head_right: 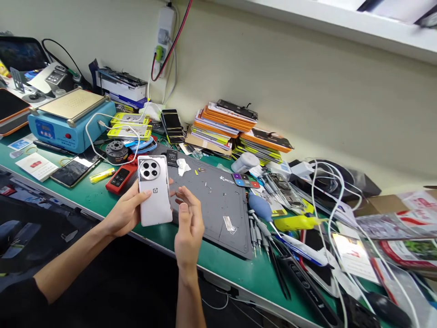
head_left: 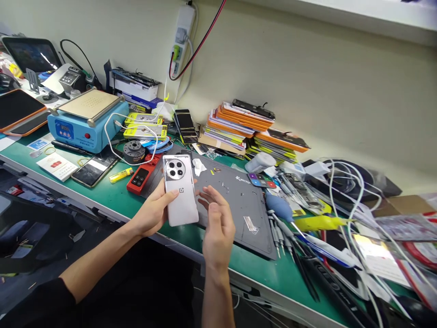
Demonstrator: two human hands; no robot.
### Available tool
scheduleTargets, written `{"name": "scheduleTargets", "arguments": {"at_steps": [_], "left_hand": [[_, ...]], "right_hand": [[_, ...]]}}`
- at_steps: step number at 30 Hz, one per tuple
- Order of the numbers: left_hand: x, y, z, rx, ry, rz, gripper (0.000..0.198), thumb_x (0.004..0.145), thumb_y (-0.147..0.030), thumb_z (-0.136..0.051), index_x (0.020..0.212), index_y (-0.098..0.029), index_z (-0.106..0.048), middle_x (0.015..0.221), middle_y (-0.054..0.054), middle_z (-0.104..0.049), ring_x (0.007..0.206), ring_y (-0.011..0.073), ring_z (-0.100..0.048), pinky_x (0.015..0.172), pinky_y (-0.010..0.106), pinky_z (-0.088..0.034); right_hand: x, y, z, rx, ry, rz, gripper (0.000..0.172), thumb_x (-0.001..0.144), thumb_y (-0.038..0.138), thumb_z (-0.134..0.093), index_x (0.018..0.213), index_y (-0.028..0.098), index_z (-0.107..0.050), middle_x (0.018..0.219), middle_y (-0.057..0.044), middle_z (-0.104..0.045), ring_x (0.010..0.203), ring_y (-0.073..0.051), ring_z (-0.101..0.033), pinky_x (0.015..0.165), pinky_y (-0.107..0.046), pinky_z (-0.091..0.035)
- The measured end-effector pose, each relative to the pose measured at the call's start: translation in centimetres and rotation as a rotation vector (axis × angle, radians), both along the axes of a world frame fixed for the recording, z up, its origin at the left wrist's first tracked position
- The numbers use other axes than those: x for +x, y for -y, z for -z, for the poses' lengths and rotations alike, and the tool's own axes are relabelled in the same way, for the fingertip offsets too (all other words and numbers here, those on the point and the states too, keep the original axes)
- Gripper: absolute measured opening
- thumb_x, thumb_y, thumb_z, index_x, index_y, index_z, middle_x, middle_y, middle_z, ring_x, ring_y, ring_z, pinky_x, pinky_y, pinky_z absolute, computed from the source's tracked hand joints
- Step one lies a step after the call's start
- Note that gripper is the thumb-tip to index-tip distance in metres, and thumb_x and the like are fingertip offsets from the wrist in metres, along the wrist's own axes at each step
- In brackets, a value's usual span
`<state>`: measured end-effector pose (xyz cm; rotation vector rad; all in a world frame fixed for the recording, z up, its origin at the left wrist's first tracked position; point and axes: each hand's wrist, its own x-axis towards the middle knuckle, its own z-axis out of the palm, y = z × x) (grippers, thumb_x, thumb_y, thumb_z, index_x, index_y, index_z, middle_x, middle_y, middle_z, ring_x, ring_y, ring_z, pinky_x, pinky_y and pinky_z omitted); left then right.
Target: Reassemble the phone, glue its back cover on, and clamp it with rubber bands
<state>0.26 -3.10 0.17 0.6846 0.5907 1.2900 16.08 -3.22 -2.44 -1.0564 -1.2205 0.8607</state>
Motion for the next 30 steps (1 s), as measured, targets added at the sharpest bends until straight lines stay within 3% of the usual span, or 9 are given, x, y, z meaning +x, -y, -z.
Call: {"name": "scheduleTargets", "arguments": {"at_steps": [6,12,14,19,30], "left_hand": [[-0.9,2.4,0.5,-0.017,-0.11,0.154,0.071,0.103,-0.044,-0.072,0.167,-0.037,-0.043,0.16,0.012,-0.063,0.143,0.0404,-0.064,0.121,0.062,-0.051],[-2.1,4.5,1.0,0.065,-0.139,0.349,0.051,0.108,-0.041,-0.065,0.158,-0.037,-0.056,0.156,0.011,-0.066,0.143,0.0385,-0.065,0.118,0.06,-0.053],[-2.4,5.0,0.9,0.089,-0.223,0.38,0.054,0.109,-0.044,-0.064,0.161,-0.038,-0.053,0.157,0.011,-0.066,0.147,0.0384,-0.062,0.121,0.06,-0.051],[-2.9,6.0,-0.4,0.205,-0.566,0.411,0.061,0.111,-0.046,-0.058,0.169,-0.037,-0.044,0.171,0.006,-0.052,0.163,0.0331,-0.042,0.137,0.056,-0.03],[-2.7,7.0,-2.9,0.246,-0.784,0.618,0.065,0.117,-0.036,-0.041,0.178,-0.032,-0.018,0.179,0.007,-0.039,0.156,0.0262,-0.049,0.133,0.044,-0.039]], "right_hand": [[3.6,-1.4,-3.0,-0.079,-0.055,-0.306,0.044,0.104,0.055,-0.063,0.139,0.03,-0.072,0.135,-0.009,-0.077,0.108,-0.023,-0.075,0.101,-0.047,-0.063],[4.6,-1.5,-5.5,-0.081,0.075,-0.318,0.054,0.093,0.064,-0.076,0.134,0.03,-0.076,0.122,-0.007,-0.08,0.11,-0.024,-0.075,0.099,-0.042,-0.065],[4.5,-1.1,-6.1,-0.11,0.08,-0.382,0.054,0.092,0.065,-0.078,0.131,0.028,-0.077,0.116,-0.007,-0.082,0.106,-0.024,-0.077,0.094,-0.041,-0.067],[4.6,-0.1,-6.9,-0.13,0.137,-0.423,0.042,0.089,0.061,-0.084,0.115,0.028,-0.083,0.107,-0.006,-0.08,0.099,-0.022,-0.077,0.087,-0.035,-0.066],[5.0,1.1,-8.6,-0.046,0.221,-0.477,0.013,0.093,0.041,-0.086,0.102,0.032,-0.086,0.094,-0.002,-0.073,0.086,-0.015,-0.068,0.072,-0.026,-0.055]]}}
